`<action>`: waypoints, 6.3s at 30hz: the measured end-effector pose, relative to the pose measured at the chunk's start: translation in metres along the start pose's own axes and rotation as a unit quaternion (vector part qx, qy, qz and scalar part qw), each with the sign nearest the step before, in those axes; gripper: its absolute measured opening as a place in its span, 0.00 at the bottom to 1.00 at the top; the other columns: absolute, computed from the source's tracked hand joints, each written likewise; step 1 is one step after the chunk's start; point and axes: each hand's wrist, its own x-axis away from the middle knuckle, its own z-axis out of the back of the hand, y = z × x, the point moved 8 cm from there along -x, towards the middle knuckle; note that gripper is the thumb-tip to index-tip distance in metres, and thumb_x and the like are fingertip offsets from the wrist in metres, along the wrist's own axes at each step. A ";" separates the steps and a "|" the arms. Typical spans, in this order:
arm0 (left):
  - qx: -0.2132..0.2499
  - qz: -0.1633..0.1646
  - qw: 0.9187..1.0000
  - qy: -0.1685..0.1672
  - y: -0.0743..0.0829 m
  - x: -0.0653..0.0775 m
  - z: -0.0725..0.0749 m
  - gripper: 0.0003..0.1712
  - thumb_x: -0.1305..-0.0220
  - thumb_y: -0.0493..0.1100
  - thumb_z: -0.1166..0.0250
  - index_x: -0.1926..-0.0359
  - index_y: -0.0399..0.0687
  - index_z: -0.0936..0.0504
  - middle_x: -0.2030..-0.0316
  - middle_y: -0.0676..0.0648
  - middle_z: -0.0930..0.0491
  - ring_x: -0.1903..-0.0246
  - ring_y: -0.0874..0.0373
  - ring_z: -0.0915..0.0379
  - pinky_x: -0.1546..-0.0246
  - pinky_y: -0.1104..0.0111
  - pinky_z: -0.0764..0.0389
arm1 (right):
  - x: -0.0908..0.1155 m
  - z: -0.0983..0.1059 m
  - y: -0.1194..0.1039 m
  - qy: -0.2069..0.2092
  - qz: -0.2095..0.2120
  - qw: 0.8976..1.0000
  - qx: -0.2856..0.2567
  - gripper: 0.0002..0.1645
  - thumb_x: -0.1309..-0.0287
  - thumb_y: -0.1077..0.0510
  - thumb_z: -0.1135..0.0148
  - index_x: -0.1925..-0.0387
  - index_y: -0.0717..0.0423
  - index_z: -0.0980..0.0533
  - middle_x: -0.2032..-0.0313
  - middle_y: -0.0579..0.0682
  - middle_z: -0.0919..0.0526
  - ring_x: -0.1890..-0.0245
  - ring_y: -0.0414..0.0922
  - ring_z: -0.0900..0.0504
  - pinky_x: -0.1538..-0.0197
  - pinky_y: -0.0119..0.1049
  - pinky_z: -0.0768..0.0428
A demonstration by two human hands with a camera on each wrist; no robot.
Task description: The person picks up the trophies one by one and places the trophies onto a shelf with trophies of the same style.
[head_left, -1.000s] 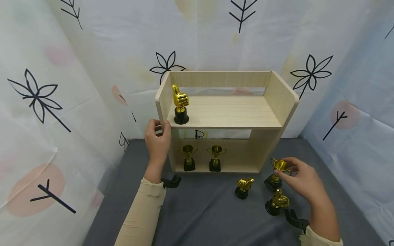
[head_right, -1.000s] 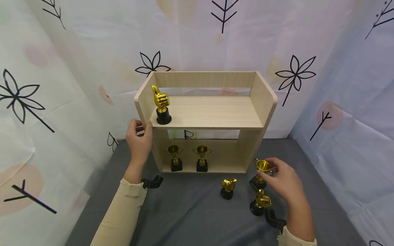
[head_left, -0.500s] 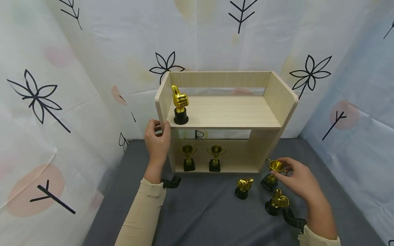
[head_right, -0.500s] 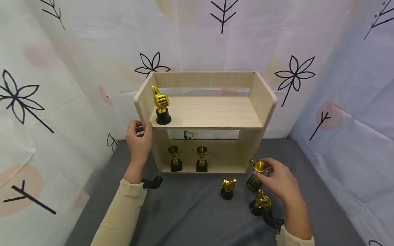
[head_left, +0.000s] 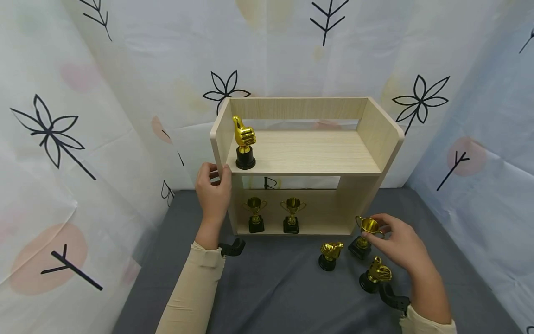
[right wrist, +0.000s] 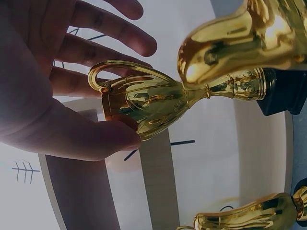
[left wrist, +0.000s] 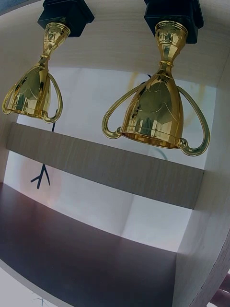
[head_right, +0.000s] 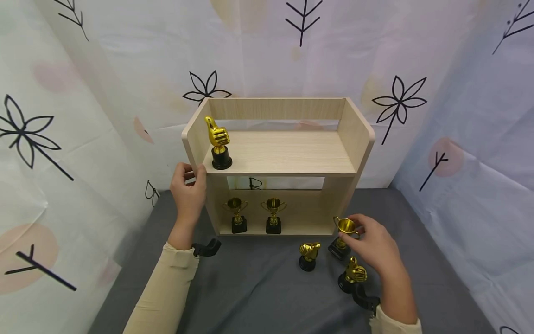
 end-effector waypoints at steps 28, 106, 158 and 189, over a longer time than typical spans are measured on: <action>-0.008 -0.001 1.000 0.002 0.000 -0.001 0.000 0.15 0.26 0.47 0.35 0.62 0.38 0.21 0.59 0.39 0.20 0.58 0.47 0.16 0.59 0.48 0.11 | -0.006 -0.005 -0.021 0.003 0.025 1.000 -0.010 0.36 0.33 0.41 0.29 0.33 0.58 0.24 0.40 0.64 0.16 0.44 0.64 0.16 0.55 0.60 0.16; -0.009 -0.016 1.000 0.005 0.000 -0.001 0.000 0.15 0.25 0.48 0.36 0.62 0.39 0.21 0.60 0.37 0.19 0.60 0.45 0.15 0.60 0.46 0.12 | -0.042 -0.042 -0.051 -0.032 0.089 0.995 -0.034 0.30 0.33 0.53 0.30 0.34 0.60 0.22 0.38 0.63 0.18 0.44 0.63 0.18 0.48 0.61 0.17; 0.001 -0.012 1.000 0.003 0.000 -0.003 -0.001 0.15 0.25 0.47 0.36 0.62 0.38 0.21 0.61 0.38 0.21 0.59 0.46 0.16 0.59 0.47 0.12 | -0.058 -0.053 -0.056 -0.045 0.082 0.995 -0.023 0.33 0.35 0.58 0.31 0.30 0.62 0.25 0.33 0.69 0.23 0.34 0.70 0.24 0.41 0.69 0.22; -0.006 -0.012 1.000 0.000 0.000 -0.003 -0.001 0.15 0.25 0.48 0.35 0.62 0.38 0.21 0.60 0.38 0.20 0.59 0.46 0.16 0.60 0.47 0.12 | -0.074 -0.056 -0.059 -0.019 0.090 0.996 -0.013 0.31 0.39 0.62 0.34 0.34 0.63 0.23 0.37 0.68 0.19 0.41 0.66 0.19 0.47 0.63 0.19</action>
